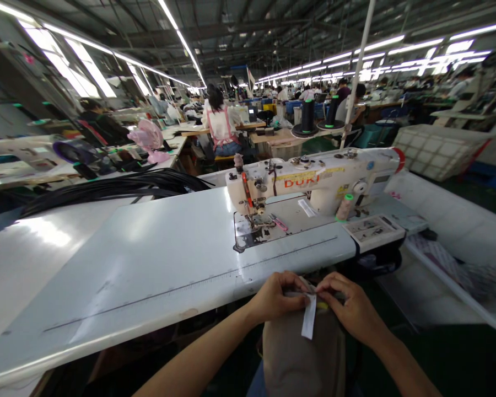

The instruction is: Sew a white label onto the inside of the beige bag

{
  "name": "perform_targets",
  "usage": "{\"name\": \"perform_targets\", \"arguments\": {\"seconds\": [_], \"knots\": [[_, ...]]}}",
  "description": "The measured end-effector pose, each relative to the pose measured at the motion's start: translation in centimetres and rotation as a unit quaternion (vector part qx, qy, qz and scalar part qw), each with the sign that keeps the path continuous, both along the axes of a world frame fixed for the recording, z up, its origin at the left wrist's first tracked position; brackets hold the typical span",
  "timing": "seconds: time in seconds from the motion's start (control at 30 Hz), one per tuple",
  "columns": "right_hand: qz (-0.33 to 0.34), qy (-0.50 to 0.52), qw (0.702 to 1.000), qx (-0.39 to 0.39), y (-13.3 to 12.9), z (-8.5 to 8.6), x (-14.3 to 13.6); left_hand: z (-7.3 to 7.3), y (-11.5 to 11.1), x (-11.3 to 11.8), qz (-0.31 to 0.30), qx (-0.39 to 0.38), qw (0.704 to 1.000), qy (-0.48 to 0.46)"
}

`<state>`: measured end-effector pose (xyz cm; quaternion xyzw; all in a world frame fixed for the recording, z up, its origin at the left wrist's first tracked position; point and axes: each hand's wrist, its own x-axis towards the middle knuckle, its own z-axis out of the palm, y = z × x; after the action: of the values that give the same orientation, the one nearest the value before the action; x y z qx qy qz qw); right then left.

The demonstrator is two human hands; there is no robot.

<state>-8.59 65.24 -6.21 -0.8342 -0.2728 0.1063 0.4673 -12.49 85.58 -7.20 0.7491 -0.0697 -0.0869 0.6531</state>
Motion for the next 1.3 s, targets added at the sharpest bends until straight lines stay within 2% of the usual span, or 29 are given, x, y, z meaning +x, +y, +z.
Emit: {"name": "perform_targets", "arguments": {"seconds": [0.2,0.43,0.7,1.07,1.3], "knots": [[-0.011,0.007,1.0,-0.001,-0.1,-0.3,0.1,-0.1,0.1,0.1,-0.004,0.002,1.0,-0.003],[0.006,0.014,1.0,0.016,0.1,-0.6,0.3,-0.4,0.1,0.1,0.002,-0.011,1.0,0.016],[0.02,0.041,0.998,0.052,0.2,-1.7,0.7,0.3,0.1,0.5,-0.014,0.001,1.0,0.009],[0.036,0.088,0.992,0.086,0.5,-2.3,0.8,0.1,0.0,0.7,-0.022,-0.092,0.992,0.079],[0.041,0.117,0.985,0.123,0.6,-2.9,0.8,-0.2,-0.2,0.9,-0.017,-0.112,0.988,0.101]]}}
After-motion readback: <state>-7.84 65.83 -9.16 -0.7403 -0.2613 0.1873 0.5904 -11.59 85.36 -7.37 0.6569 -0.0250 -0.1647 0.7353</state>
